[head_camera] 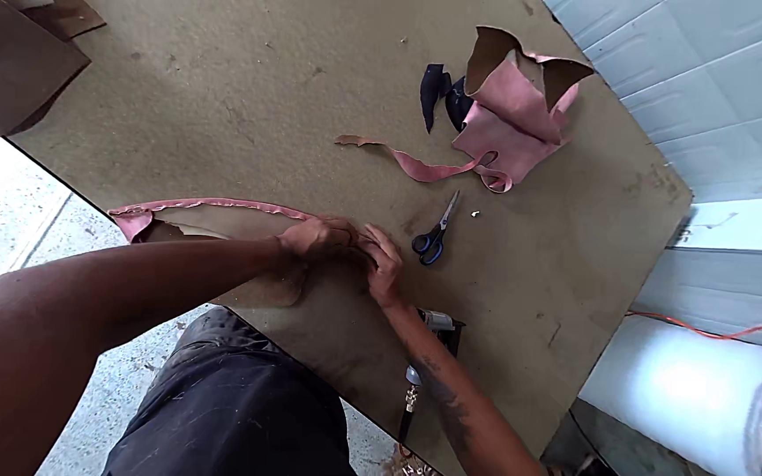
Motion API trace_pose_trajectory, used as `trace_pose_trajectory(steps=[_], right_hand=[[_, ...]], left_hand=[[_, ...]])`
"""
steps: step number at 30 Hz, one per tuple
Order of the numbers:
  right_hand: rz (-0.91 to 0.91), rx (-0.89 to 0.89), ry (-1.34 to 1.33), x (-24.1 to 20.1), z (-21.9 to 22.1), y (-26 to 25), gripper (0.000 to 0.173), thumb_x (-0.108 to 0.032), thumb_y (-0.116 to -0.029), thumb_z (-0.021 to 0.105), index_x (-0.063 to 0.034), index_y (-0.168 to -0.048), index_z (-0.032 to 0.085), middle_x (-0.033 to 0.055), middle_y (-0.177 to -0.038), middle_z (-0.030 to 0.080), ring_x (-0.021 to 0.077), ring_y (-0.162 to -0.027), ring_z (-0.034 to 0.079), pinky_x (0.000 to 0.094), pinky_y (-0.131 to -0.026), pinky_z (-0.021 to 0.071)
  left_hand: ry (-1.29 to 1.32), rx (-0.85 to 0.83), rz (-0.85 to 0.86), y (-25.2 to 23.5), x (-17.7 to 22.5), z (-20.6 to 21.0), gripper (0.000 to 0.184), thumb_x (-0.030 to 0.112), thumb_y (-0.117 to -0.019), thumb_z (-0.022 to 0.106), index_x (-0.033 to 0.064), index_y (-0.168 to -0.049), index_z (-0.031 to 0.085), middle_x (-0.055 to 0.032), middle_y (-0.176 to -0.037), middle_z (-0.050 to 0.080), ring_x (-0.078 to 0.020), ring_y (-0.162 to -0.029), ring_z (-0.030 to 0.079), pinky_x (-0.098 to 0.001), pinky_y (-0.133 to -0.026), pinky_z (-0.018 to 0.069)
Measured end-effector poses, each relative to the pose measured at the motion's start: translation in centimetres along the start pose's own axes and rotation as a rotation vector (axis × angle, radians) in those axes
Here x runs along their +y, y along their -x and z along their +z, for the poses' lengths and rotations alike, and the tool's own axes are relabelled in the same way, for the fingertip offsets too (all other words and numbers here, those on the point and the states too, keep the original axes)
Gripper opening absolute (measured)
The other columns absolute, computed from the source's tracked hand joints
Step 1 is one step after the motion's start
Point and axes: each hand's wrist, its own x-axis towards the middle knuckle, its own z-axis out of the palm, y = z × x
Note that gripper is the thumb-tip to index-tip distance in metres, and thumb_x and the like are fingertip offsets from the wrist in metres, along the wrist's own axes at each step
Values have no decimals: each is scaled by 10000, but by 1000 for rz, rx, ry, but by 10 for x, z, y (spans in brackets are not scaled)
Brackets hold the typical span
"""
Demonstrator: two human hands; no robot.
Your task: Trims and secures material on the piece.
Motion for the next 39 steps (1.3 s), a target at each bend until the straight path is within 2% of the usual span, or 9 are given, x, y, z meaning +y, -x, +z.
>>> trace_pose_trajectory(steps=[8,15,19,22,25,29,33,35,39], right_hand=[[124,257,-200,4,20,-21,207,-76,-969,655,-172,-1069,808,-34,-1183,759,111,-1117,700,389,-997,569],[263,355,-348,-6,27,-31,118,-72,-916,737,-119,-1000,805,-3,-1072,775,115,-1015,718,385,-937,583],[322,329,-421,-9,18,-37,81,-116,-870,817,-94,-939,782,-4,-972,763,82,-909,719,308,-847,621],[410,282,-291,-10,12,-42,117,-190,-829,852,-147,-866,748,-37,-902,730,83,-842,689,339,-784,601],[573,116,-149,-11,-5,-51,211,-297,-785,876,-150,-815,727,31,-979,641,191,-938,621,440,-821,545],[672,-149,-133,-7,-23,-74,205,-308,-798,873,-147,-857,761,61,-1007,707,235,-968,662,524,-861,543],[709,-301,-158,5,-26,-87,114,-289,-876,780,-177,-899,788,51,-875,738,231,-787,686,537,-725,546],[690,-176,-252,9,-26,-80,152,-296,-908,760,-147,-919,790,46,-893,738,203,-824,687,501,-770,554],[546,368,-298,1,-59,5,259,-261,-1003,662,-62,-1157,723,62,-1218,695,169,-1164,662,391,-995,585]], left_hand=[[71,114,-128,-1,-4,1,171,147,-1006,614,96,-901,739,3,-1155,730,-104,-1094,687,-318,-944,580],[25,158,-220,-7,2,2,194,199,-1002,642,108,-852,725,17,-1123,724,-92,-1039,691,-319,-899,594],[14,123,-293,-15,3,-1,227,263,-982,684,122,-804,680,20,-1106,701,-95,-1025,677,-346,-883,594],[-35,102,-348,-19,1,-3,193,358,-924,750,171,-965,728,22,-1183,661,-119,-1087,639,-362,-938,574],[-180,-35,-423,-28,6,-2,450,629,-841,736,310,-1159,747,63,-1276,610,-165,-1194,552,-440,-988,495],[-185,-97,-456,-43,3,-4,389,650,-878,687,263,-887,730,79,-1068,654,-148,-1080,598,-449,-922,507],[-98,-131,-416,-53,-5,-8,381,533,-947,675,184,-794,697,33,-1001,653,-150,-956,645,-455,-834,566],[-91,-157,-397,-54,-6,-10,406,531,-970,642,179,-771,674,23,-974,635,-153,-897,637,-454,-782,557],[-109,-187,-352,-58,-12,-15,417,549,-972,627,178,-790,686,14,-995,658,-174,-891,658,-479,-772,567]])
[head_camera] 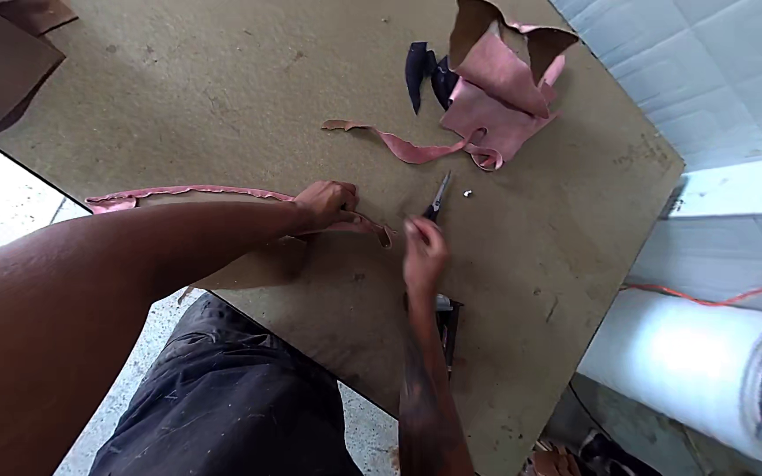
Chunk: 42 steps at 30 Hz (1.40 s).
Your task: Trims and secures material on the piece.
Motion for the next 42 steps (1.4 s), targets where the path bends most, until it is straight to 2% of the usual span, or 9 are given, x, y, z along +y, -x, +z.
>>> trace_pose_trajectory(steps=[5,8,10,12,15,17,21,27,42], right_hand=[[446,201,333,41,-80,149,623,-378,-889,793,-13,-1357,603,213,-1283,624,319,-1150,626,512,-969,542],[498,121,537,57,-68,172,907,-388,-743,916,-60,-1479,500,242,-1436,520,384,-1323,520,560,-1087,471],[488,118,596,60,-64,162,948,-319,-690,954,-60,-1481,501,264,-1414,516,415,-1306,513,581,-1060,482],[557,92,537,42,-68,145,877,-189,-731,898,-39,-1488,480,248,-1379,542,375,-1235,571,567,-1007,520],[641,58,263,-17,-60,122,467,-151,-888,730,-4,-1299,564,166,-957,689,273,-695,680,475,-603,605],[670,-51,21,-64,-53,106,258,-111,-968,623,32,-1183,606,185,-851,717,275,-557,647,424,-520,583],[537,-342,121,-125,-1,69,252,-174,-937,594,-76,-1143,704,105,-702,663,242,-541,617,412,-525,554],[509,-414,442,-129,29,34,213,-265,-973,585,-201,-1091,750,33,-649,650,200,-542,637,428,-547,577],[578,-559,403,-156,50,35,202,-282,-957,592,-173,-1025,748,30,-644,664,188,-552,656,390,-555,588]], left_hand=[[-40,-74,89,-8,-9,-7,407,545,-993,589,183,-846,701,1,-1022,656,-197,-914,663,-496,-773,570],[-38,-86,82,-8,-8,-5,421,561,-996,571,190,-854,709,1,-1033,650,-206,-903,661,-503,-762,568],[-33,-92,69,-4,-7,-5,424,561,-996,572,182,-866,709,-5,-1048,654,-218,-893,665,-511,-757,569],[-27,-71,81,-5,-8,-5,418,548,-992,582,170,-866,709,-9,-1054,660,-222,-888,671,-515,-755,575],[-11,-44,94,-1,-12,-5,386,485,-1004,589,139,-869,695,-33,-1066,663,-244,-894,677,-523,-748,576],[-8,-43,101,0,-7,-2,386,477,-1007,585,132,-859,675,-38,-1052,655,-252,-883,672,-521,-729,574],[-11,-38,96,-1,-10,-5,404,480,-1013,580,119,-861,680,-50,-1081,658,-262,-903,680,-519,-743,583],[-5,-14,100,-1,-14,-2,396,476,-999,590,114,-869,682,-56,-1074,657,-260,-894,678,-503,-732,586],[74,-43,98,-5,-17,-2,393,449,-1013,587,98,-858,674,-67,-1072,660,-266,-884,683,-505,-747,588]])
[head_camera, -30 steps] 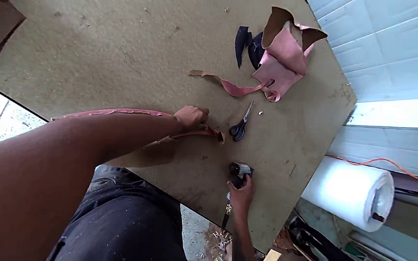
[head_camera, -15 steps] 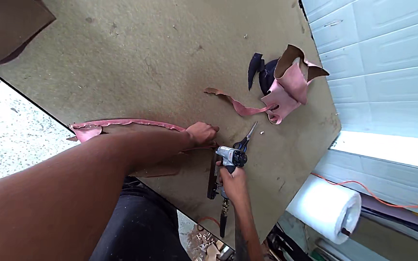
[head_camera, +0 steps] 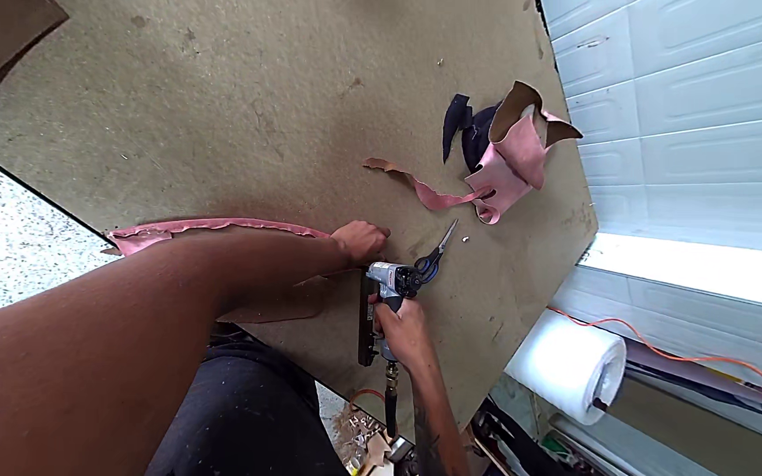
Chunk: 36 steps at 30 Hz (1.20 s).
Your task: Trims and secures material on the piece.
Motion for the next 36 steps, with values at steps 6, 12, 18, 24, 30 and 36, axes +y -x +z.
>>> trace_pose_trajectory(steps=[6,12,18,24,30,36], right_hand=[[-13,-34,31,-12,13,12,197,-285,-950,592,-197,-1023,752,7,-646,668,159,-547,650,369,-545,577],[-38,-97,0,-9,18,21,184,-283,-952,605,-196,-1041,741,21,-666,668,172,-561,652,374,-546,575],[-70,127,-111,86,-1,36,182,-241,-889,608,-78,-935,674,18,-650,657,173,-561,653,393,-548,578],[10,325,-113,231,-21,33,287,-232,-895,653,-53,-1116,679,52,-734,662,201,-606,650,457,-587,582],[36,354,-191,273,-29,27,265,-265,-916,664,-53,-1075,668,30,-708,673,179,-592,665,433,-579,596],[6,285,-274,275,-39,22,226,-252,-929,663,-73,-1066,684,25,-699,683,179,-585,675,415,-565,606]], left_hand=[[81,-19,-15,-4,-5,-2,356,427,-972,644,104,-824,671,-60,-1006,665,-256,-848,671,-508,-734,574],[85,-9,11,-5,-6,1,334,425,-959,656,125,-813,674,-40,-985,649,-222,-825,654,-484,-718,566],[-31,34,51,4,7,-2,284,415,-992,630,156,-933,729,-27,-1064,654,-217,-893,668,-476,-757,581],[-255,163,102,4,50,25,235,329,-962,618,202,-1135,713,-20,-1168,660,-253,-1131,607,-460,-922,528],[-288,196,278,-29,69,67,227,233,-957,684,171,-1173,712,-48,-1269,649,-273,-1173,598,-439,-945,527],[-164,290,107,-44,72,79,309,344,-1045,553,101,-905,682,-45,-975,674,-211,-983,671,-392,-858,574]])
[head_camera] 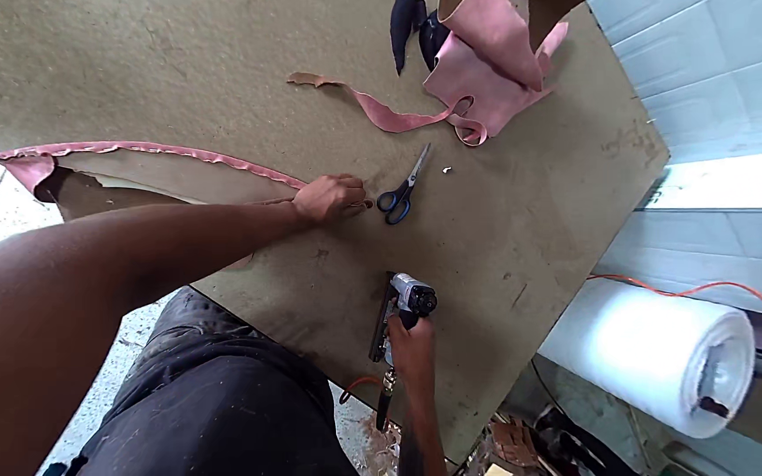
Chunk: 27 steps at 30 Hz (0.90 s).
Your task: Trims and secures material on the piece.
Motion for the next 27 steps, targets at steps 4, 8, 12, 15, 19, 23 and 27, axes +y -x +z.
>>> trace_pose_trajectory(steps=[4,8,12,15,19,23,27], right_hand=[[-36,-53,-100,-13,-3,-13,219,-222,-945,649,-53,-1081,676,39,-680,681,195,-565,674,392,-551,610],[-61,-146,-144,-44,3,-25,232,-221,-986,614,-64,-1150,659,67,-724,717,221,-613,708,392,-594,629],[-102,-206,-126,-84,12,-33,239,-239,-1032,582,-128,-1217,685,67,-752,733,224,-613,718,397,-600,641],[-107,-229,-108,-109,18,-36,248,-278,-1051,562,-142,-1231,666,82,-764,735,243,-614,727,419,-593,648],[-111,-209,-37,-134,26,-38,256,-305,-1060,543,-149,-1223,664,82,-711,710,236,-556,692,399,-524,613],[-99,-178,51,-145,35,-40,256,-315,-1057,545,-154,-1221,658,65,-686,690,216,-530,669,392,-501,593],[-59,-181,132,-155,39,-39,240,-301,-1051,542,-147,-1187,666,69,-670,686,215,-513,661,394,-483,579]], left_hand=[[6,27,-96,-8,2,2,312,337,-1055,518,118,-917,692,-21,-1003,686,-179,-993,677,-381,-877,575],[23,5,-128,-9,0,3,281,302,-1050,512,128,-971,718,12,-1174,689,-152,-1063,675,-374,-907,578],[57,19,-145,-12,-4,4,277,297,-1043,532,129,-913,709,12,-1173,679,-149,-1037,673,-374,-882,581],[93,41,-169,-11,-6,5,293,299,-1035,548,119,-854,692,-2,-1144,677,-153,-1002,677,-385,-845,590],[113,40,-197,-12,-6,4,285,278,-1036,536,116,-857,687,-5,-1143,673,-157,-1009,674,-379,-864,585],[122,40,-200,-11,-6,4,285,278,-1046,528,111,-887,695,-17,-1146,667,-170,-1045,663,-377,-905,573],[132,39,-212,-11,-6,3,269,265,-1049,529,105,-917,702,-24,-1152,669,-181,-1053,665,-374,-913,573]])
